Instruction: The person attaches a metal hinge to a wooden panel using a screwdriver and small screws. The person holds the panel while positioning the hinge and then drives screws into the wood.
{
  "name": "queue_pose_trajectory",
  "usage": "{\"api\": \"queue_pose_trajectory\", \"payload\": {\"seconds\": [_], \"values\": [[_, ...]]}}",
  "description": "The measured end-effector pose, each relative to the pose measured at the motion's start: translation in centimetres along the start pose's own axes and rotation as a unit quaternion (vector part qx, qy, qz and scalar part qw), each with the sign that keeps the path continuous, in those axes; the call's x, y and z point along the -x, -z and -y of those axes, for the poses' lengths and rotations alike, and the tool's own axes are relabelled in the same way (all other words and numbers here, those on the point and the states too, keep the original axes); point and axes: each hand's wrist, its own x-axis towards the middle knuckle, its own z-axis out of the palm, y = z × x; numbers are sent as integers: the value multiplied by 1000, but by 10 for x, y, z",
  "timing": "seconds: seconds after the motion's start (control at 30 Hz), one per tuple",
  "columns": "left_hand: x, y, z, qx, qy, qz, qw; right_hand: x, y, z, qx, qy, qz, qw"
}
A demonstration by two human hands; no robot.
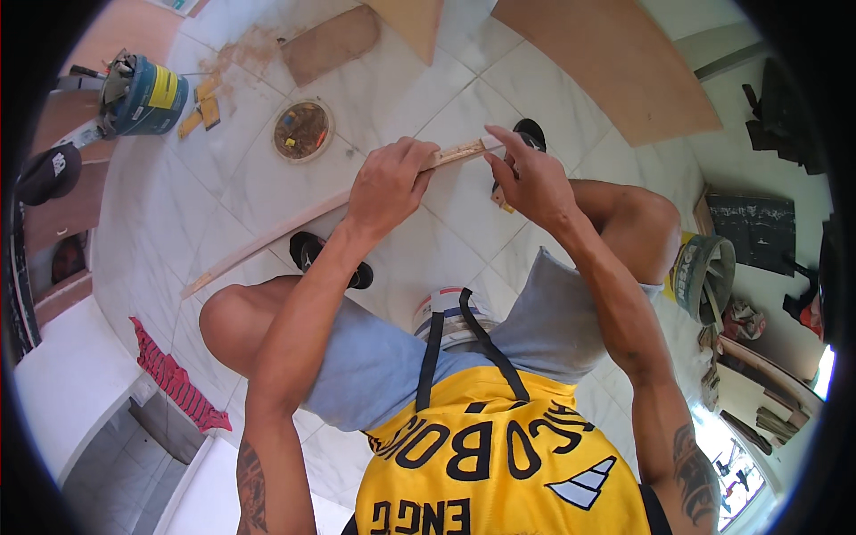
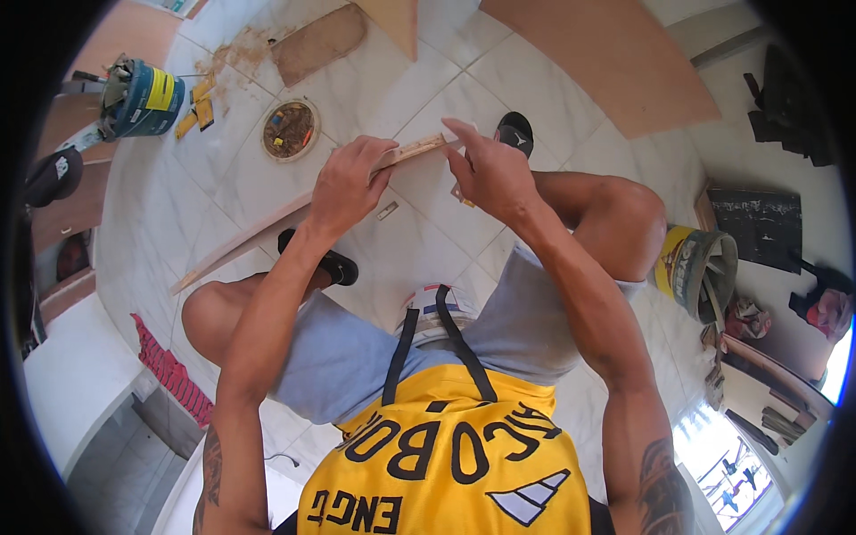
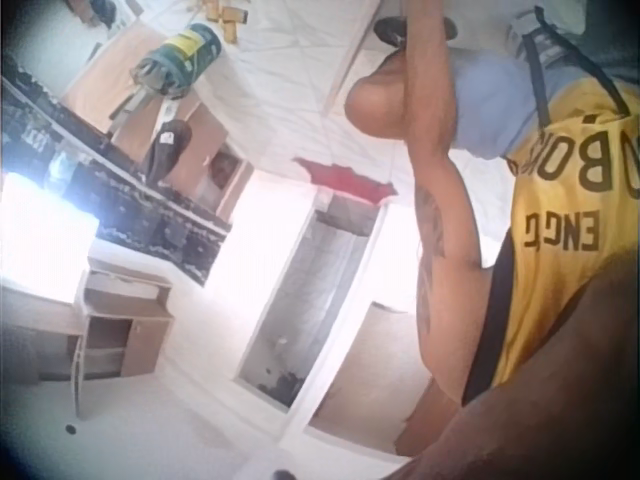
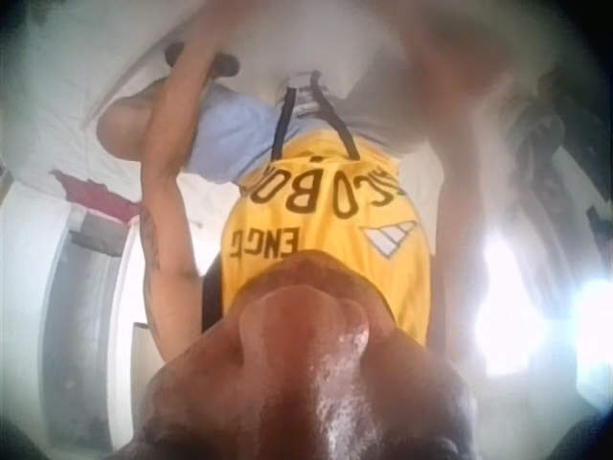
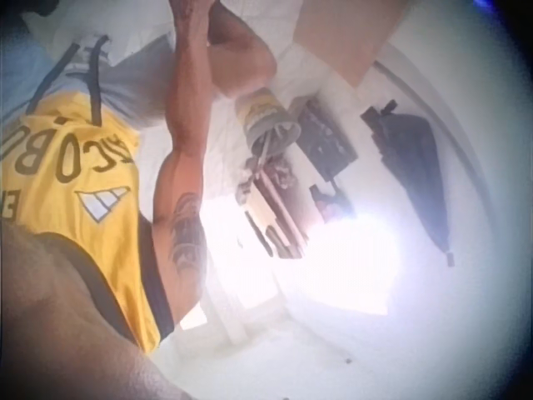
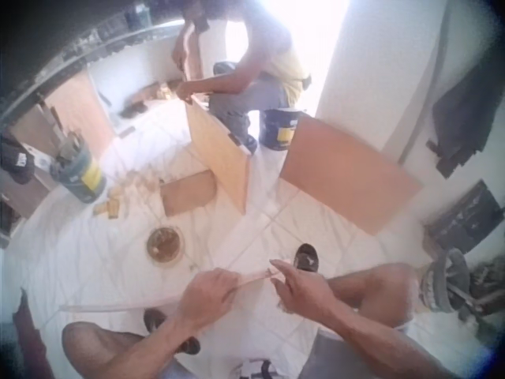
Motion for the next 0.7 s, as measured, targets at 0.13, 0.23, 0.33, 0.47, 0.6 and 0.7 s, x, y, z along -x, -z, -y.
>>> {"api": "queue_pose_trajectory", "payload": {"seconds": [0.13, 0.23, 0.33, 0.47, 0.6, 0.7], "values": [[2, 1, 3, 5, -66, -27, 997, 13, -1, 5, 67, 70, 36, 995], [3, 0, 2, -13, -89, -29, 996, 12, -7, 12, 138, 53, 78, 986], [3, 1, 4, -22, -86, -25, 996, 9, -7, 22, 199, 29, 151, 968], [2, 0, 7, -40, -92, -24, 995, 8, -10, 24, 219, 27, 164, 961], [0, 0, 8, -47, -97, -36, 993, 8, -19, 14, 247, 57, 125, 959], [-2, -1, 7, -50, -94, -27, 994, 9, -24, 12, 272, 77, 137, 949]]}}
